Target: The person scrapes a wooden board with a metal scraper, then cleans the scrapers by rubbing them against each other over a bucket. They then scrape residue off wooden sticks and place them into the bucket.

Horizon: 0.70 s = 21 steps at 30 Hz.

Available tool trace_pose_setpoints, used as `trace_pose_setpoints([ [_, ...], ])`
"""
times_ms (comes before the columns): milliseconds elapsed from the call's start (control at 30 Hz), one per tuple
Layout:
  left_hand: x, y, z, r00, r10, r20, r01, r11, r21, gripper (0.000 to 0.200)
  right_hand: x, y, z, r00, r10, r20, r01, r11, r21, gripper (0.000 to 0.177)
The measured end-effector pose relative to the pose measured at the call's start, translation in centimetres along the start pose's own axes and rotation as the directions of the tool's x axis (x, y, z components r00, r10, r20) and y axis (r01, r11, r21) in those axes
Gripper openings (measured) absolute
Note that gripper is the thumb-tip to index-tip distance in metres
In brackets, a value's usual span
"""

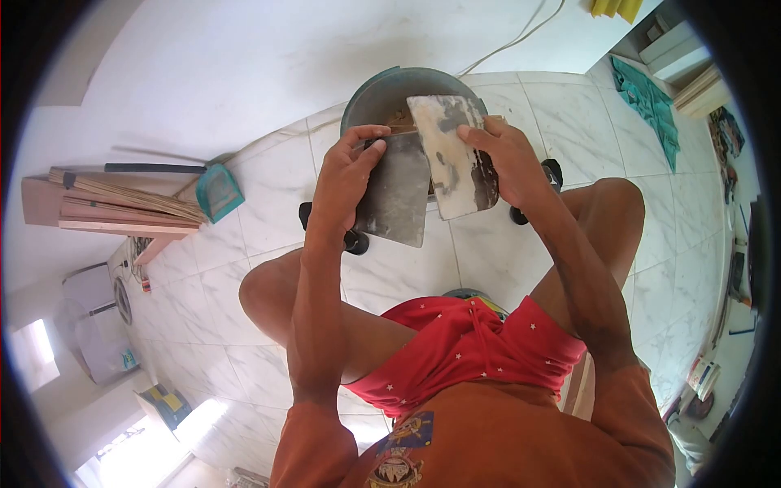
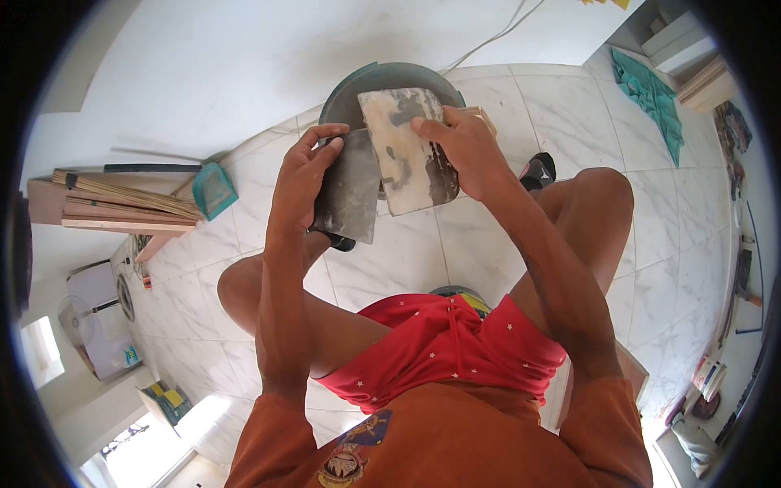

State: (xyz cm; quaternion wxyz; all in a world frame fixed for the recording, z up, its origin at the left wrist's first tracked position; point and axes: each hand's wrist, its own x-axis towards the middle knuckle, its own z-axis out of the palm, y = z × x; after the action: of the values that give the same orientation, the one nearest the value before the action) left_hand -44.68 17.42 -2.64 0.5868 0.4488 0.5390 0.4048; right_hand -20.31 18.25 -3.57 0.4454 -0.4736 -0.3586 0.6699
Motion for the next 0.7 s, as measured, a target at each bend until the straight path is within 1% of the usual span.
trace_pose_setpoints([
  [67,0.2,0.1,0.0,1.000,0.002,0.019,-0.002,1.000,0.002,0.024,0.2,0.5,0.1,0.997,0.076,0.024,-0.076,0.997,-0.001,0.035],
  [100,0.2,0.2,-0.1,1.000,-0.007,-0.012,0.006,0.999,-0.037,0.024,0.2,0.6,0.1,0.993,0.113,0.036,-0.113,0.994,-0.002,0.035],
  [200,0.6,0.5,-1.1,0.993,-0.030,-0.113,0.015,0.991,-0.136,0.024,-0.1,0.1,-0.5,0.982,0.131,0.137,-0.108,0.981,-0.162,0.039],
  [267,0.6,0.7,-1.8,0.980,-0.033,-0.196,-0.001,0.985,-0.172,0.024,-0.6,-1.2,-1.0,0.972,0.185,0.143,-0.108,0.897,-0.428,0.041],
  [300,0.9,0.6,-2.2,0.983,-0.035,-0.181,-0.014,0.964,-0.264,0.023,-0.8,-1.6,-1.2,0.967,0.211,0.139,-0.102,0.828,-0.551,0.043],
  [400,0.8,0.1,-3.1,0.983,-0.025,-0.183,-0.015,0.976,-0.218,0.022,-1.6,-1.1,-1.1,0.996,0.066,0.055,-0.022,0.817,-0.576,0.033],
  [467,0.6,0.0,-2.7,0.977,-0.027,-0.214,-0.008,0.987,-0.162,0.022,-1.7,-0.7,-1.2,0.991,-0.122,0.054,0.132,0.837,-0.532,0.031],
  [500,0.7,0.0,-2.5,0.973,-0.026,-0.229,-0.005,0.991,-0.132,0.021,-1.7,-0.8,-1.1,0.975,-0.216,0.051,0.211,0.835,-0.508,0.030],
  [600,1.4,-1.1,-2.4,0.971,-0.049,-0.235,0.008,0.985,-0.173,0.021,-3.0,-0.9,0.4,0.878,-0.479,0.009,0.402,0.726,-0.558,0.032],
  [633,1.5,-1.3,-2.4,0.972,-0.072,-0.224,0.028,0.981,-0.193,0.022,-3.4,-1.0,0.9,0.793,-0.601,0.101,0.529,0.597,-0.603,0.034],
  [700,1.9,-2.1,-2.2,0.973,-0.064,-0.223,0.021,0.981,-0.193,0.023,-3.9,-1.0,1.7,0.564,-0.770,0.299,0.721,0.281,-0.634,0.041],
])
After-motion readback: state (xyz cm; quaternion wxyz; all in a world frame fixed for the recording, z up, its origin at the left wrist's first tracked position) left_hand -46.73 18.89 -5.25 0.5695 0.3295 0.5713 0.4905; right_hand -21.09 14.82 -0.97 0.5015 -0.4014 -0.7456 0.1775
